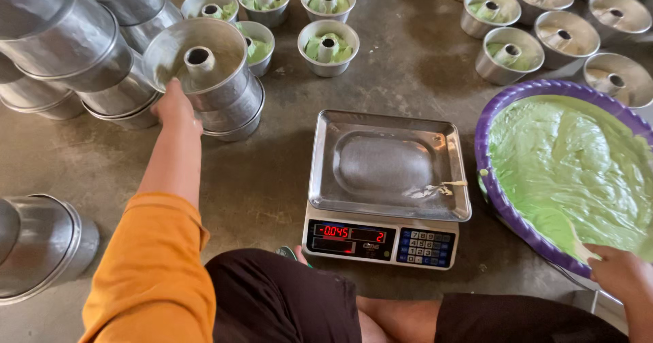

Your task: The person scoops green batter from a large purple bowl into metal cake molds placed on a digital scale. They adjust the amount to reach a target weight, then move the filled mold aside and repeat the process with additional molds.

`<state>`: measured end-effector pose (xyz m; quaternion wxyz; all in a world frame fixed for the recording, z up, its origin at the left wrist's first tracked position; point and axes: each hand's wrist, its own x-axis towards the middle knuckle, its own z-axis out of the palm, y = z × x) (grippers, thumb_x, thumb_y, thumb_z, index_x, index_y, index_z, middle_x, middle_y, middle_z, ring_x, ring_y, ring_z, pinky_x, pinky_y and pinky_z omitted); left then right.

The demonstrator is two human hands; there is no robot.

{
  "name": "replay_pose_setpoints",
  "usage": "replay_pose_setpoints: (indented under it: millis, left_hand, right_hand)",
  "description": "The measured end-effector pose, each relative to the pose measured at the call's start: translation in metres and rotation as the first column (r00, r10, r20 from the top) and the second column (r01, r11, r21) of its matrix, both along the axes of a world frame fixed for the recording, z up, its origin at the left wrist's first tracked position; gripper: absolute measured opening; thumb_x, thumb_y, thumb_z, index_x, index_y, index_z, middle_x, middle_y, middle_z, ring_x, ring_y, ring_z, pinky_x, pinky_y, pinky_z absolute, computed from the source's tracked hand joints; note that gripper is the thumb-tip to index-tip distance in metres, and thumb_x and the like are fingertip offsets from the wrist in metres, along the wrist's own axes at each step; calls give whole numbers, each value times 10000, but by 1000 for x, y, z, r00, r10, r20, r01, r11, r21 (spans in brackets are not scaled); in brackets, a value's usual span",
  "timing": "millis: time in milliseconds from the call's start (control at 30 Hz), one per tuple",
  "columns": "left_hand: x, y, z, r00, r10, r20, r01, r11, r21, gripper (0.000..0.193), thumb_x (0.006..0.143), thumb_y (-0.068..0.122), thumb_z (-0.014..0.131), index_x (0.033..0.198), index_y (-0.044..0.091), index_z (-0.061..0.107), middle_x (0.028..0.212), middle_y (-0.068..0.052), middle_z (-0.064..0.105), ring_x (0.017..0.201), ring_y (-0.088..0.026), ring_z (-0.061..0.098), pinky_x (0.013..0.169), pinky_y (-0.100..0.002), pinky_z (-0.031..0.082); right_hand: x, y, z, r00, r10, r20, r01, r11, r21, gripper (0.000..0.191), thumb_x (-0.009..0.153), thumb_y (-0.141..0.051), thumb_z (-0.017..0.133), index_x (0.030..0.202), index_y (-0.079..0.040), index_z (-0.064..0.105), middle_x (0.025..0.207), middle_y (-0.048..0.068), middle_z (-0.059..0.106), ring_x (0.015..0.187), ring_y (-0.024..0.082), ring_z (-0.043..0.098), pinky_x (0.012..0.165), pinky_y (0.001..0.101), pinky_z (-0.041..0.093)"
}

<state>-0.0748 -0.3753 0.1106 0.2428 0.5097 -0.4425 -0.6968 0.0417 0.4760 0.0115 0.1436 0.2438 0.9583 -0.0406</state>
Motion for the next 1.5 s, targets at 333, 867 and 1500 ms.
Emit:
replay_pose_setpoints:
  millis: [333, 867, 1500]
  left_hand:
    - [52, 61, 9, 872, -268, -410, 25, 859, -511, 198, 874, 22, 700, 995, 67, 548, 889, -46, 563, 742, -145, 525, 639, -334, 475]
    - [102, 297, -77, 742, -653, -150, 660, 751, -3, 321, 941, 210, 686, 1150, 25, 528, 1055, -134, 535, 915, -246, 610, 674, -460, 640]
    - [199, 477, -166, 25, -418, 908, 394, -831, -394, 459, 924, 228, 574, 1375, 164, 631, 957, -94, 737, 839, -273, 721, 663, -426, 555]
  right_hand:
    - [27, -8, 36, 992, 122, 18, -121, 993, -15, 547, 898, -241, 651, 1445, -265, 675, 886, 111, 785, 863, 303, 732, 824, 442, 612]
    - [55, -8, 51, 997, 64, -47, -69, 991, -116, 476, 914, -199, 675, 1381, -277, 721, 859, 110, 792, 816, 276, 720, 794, 437, 569]
    - [41, 9, 36, 993, 39, -112, -60, 980, -189, 467, 883, -177, 673, 1343, -230, 736, 866, 144, 793, 852, 305, 749, 845, 442, 559]
